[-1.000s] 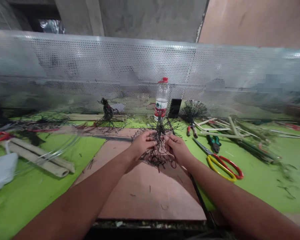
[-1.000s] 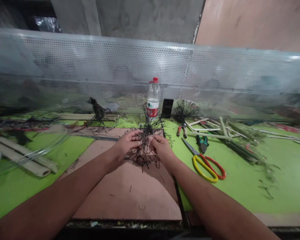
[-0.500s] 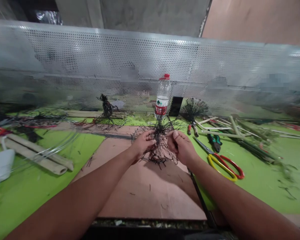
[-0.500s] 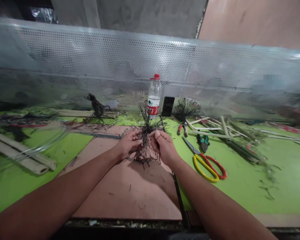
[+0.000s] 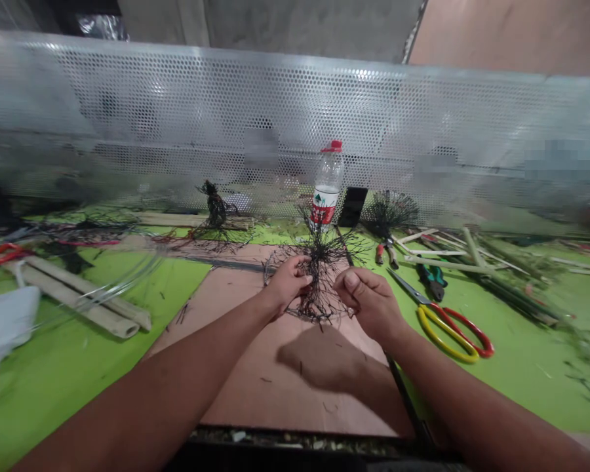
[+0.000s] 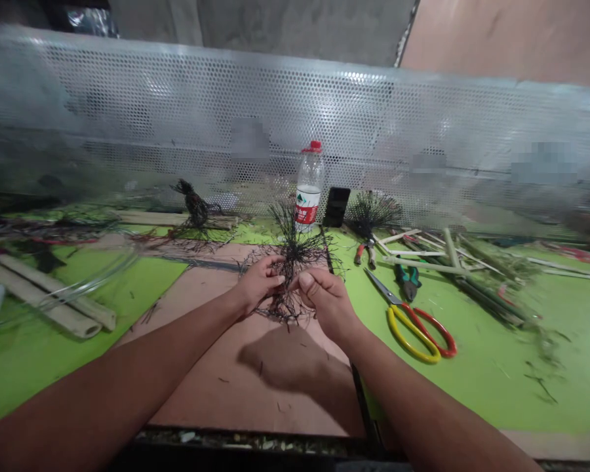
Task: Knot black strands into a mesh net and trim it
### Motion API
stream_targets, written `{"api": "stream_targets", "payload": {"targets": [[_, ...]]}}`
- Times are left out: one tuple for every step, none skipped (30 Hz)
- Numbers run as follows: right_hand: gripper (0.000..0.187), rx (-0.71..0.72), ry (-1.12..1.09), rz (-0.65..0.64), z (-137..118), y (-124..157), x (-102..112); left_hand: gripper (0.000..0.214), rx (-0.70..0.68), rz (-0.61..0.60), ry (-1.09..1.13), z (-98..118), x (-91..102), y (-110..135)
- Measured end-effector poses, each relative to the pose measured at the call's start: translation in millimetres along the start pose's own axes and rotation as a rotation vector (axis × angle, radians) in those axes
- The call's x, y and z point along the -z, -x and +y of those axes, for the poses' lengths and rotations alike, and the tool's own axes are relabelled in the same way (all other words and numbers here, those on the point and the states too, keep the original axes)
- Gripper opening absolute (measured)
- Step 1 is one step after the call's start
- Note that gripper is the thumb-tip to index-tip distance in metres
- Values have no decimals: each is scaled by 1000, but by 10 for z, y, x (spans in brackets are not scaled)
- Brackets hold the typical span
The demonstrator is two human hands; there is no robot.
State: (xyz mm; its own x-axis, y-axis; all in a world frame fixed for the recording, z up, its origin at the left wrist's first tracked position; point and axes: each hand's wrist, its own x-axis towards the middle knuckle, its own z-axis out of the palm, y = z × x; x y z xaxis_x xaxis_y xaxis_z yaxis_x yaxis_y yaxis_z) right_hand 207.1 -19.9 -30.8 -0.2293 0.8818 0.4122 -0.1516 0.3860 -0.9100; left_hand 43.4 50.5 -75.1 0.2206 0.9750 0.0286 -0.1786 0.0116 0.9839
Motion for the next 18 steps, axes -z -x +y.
{"api": "stream_targets", "payload": {"targets": [[28, 7, 3, 4, -14, 11, -4, 48, -5, -2, -8, -9, 2, -1], [28, 13, 4, 11, -27, 21, -9, 47, -9, -3, -13, -14, 3, 0], [29, 19, 2, 17, -38, 31, -15, 46, -12, -4, -16, -16, 2, 2], [29, 24, 0, 21, -46, 42, -24, 45, -11, -5, -20, -14, -2, 5], [29, 26, 0, 23, -50, 55, -35, 44, -9, -4, -28, -9, -7, 10], [29, 27, 4, 25, -50, 68, -46, 44, -5, -2, -39, -1, -13, 16], [29, 28, 11, 29, -47, 80, -55, 43, -2, 1, -53, 8, -20, 22], [30, 31, 22, 33, -41, 90, -61, 43, 0, 4, -65, 15, -25, 28], [30, 35, 40, 37, -34, 94, -60, 42, 0, 9, -69, 21, -26, 32], [31, 35, 67, 31, -29, 92, -52, 41, -1, 18, -62, 25, -23, 34], [31, 32, 105, 12, -27, 79, -36, 40, -3, 26, -43, 27, -16, 35], [31, 26, 160, -19, -29, 57, -12, 40, -5, 27, -14, 29, -4, 35], [29, 25, 236, -58, -36, 26, 20, 42, -7, 19, 19, 33, 11, 33], [26, 34, 330, -93, -45, -12, 58, 44, -12, -1, 52, 38, 27, 32], [21, 54, 439, -117, -57, -56, 101, 48, -20, -28, 82, 46, 41, 32], [17, 81, 552, -130, -69, -100, 148, 51, -32, -58, 109, 57, 53, 32], [16, 106, 663, -132, -79, -142, 198, 52, -43, -81, 134, 70, 60, 34], [20, 111, 766, -140, -89, -178, 251, 53, -53, -94, 157, 85, 62, 37]]}}
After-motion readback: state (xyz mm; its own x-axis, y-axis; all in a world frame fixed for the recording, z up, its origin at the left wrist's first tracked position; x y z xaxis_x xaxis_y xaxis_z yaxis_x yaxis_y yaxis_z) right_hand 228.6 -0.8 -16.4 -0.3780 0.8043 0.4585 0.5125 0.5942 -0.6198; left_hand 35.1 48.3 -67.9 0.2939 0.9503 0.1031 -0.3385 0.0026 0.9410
